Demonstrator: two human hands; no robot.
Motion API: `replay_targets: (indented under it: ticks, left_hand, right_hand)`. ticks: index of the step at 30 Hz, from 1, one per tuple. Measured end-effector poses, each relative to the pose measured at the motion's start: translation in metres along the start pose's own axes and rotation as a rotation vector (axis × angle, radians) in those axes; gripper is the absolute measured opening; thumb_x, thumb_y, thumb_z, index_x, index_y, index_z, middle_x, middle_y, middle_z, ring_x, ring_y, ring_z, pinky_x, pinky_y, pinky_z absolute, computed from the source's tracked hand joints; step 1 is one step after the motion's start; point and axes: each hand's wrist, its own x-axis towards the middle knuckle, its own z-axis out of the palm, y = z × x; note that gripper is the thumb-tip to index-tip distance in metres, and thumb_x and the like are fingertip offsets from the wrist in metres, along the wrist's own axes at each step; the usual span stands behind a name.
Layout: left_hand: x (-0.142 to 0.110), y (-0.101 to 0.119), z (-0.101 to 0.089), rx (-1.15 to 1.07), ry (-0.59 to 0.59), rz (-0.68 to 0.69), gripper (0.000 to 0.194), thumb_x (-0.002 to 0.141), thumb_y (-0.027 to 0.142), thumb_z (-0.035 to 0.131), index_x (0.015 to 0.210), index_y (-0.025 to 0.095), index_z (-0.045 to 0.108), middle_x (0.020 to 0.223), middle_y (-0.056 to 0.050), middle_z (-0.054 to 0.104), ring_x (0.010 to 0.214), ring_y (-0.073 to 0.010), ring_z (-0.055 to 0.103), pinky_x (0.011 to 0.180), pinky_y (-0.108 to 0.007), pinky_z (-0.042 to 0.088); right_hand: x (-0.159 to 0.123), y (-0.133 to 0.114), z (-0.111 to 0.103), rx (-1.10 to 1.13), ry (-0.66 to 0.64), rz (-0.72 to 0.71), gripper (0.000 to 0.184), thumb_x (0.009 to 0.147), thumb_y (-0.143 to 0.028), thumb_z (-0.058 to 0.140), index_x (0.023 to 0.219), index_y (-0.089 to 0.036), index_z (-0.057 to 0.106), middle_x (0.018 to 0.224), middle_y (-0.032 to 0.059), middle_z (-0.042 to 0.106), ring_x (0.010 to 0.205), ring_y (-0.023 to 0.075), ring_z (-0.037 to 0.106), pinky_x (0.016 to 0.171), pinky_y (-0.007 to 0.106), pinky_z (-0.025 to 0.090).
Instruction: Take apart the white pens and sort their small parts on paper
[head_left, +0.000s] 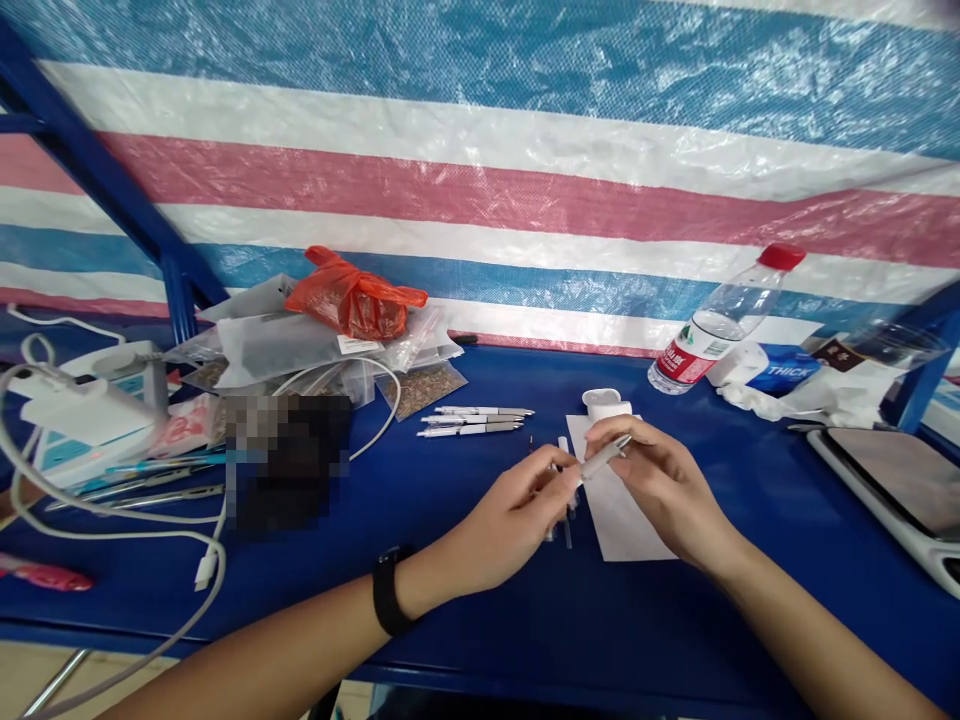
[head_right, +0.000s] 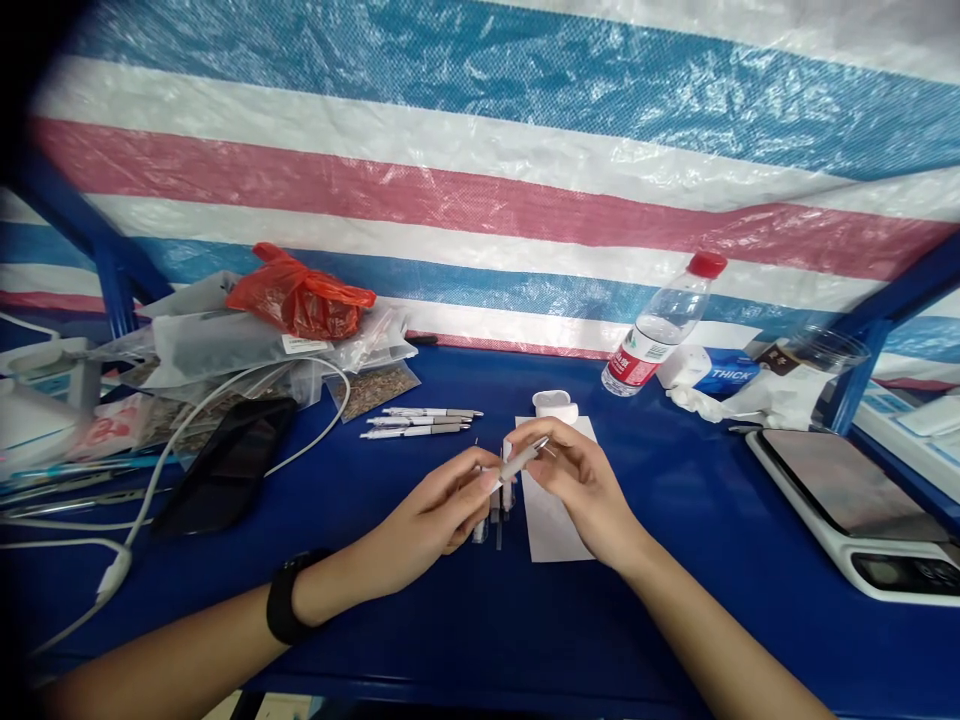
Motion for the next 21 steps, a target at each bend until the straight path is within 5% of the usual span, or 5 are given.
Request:
replay_targets:
  ticks: [5,8,15,21]
  left_hand:
    - [-0.0005,-0.0042,-0.0010,0.154,0.023,0.096,0.032,0.103,0.048,0.048,0.085,0.021,0.043,0.067,0.007,0.044,0.060,-0.0102,0.040,0.058,-0.025,0.033]
    - [-0.0002,-0.0030,-0.0022,0.259,0.034,0.151,0.036,0.106,0.044,0.042,0.081,0.019,0.049,0.072,0.004,0.047,0.066,-0.0115,0.044,0.064,-0.026,0.035]
    - [-0.0031,0.0009,0.0014,0.198,0.042,0.103,0.031,0.107,0.044,0.040,0.107,0.018,0.058,0.072,0.006,0.046,0.063,-0.0111,0.042,0.060,-0.026,0.033]
    - [-0.0036,0.0004,0.0014,0.152,0.020,0.094,0.028,0.106,0.044,0.042,0.107,0.020,0.055,0.071,0.007,0.043,0.060,-0.0100,0.040,0.057,-0.026,0.031]
  right_hand:
    - [0.0008,0.0026,0.0045,0.082,0.132,0.097,0.024,0.076,-0.043,0.087,0.084,-0.025,0.073,0.075,-0.0002,0.064,0.069,0.0158,0.056,0.067,0.030,0.047]
    - [0.0007,-0.0012,0.0039,0.081,0.157,0.098,0.024,0.072,-0.042,0.090,0.081,-0.025,0.075,0.074,0.0004,0.063,0.069,0.0165,0.054,0.065,0.030,0.046]
    - [-0.0006,-0.0011,-0.0007,0.110,0.096,0.082,0.014,0.079,-0.038,0.085,0.090,-0.031,0.080,0.081,0.0006,0.067,0.074,0.0164,0.057,0.070,0.030,0.049]
    - [0.0001,-0.0013,0.0015,0.102,0.117,0.036,0.016,0.077,-0.041,0.086,0.085,-0.029,0.078,0.084,0.0019,0.066,0.081,0.0183,0.059,0.073,0.031,0.052]
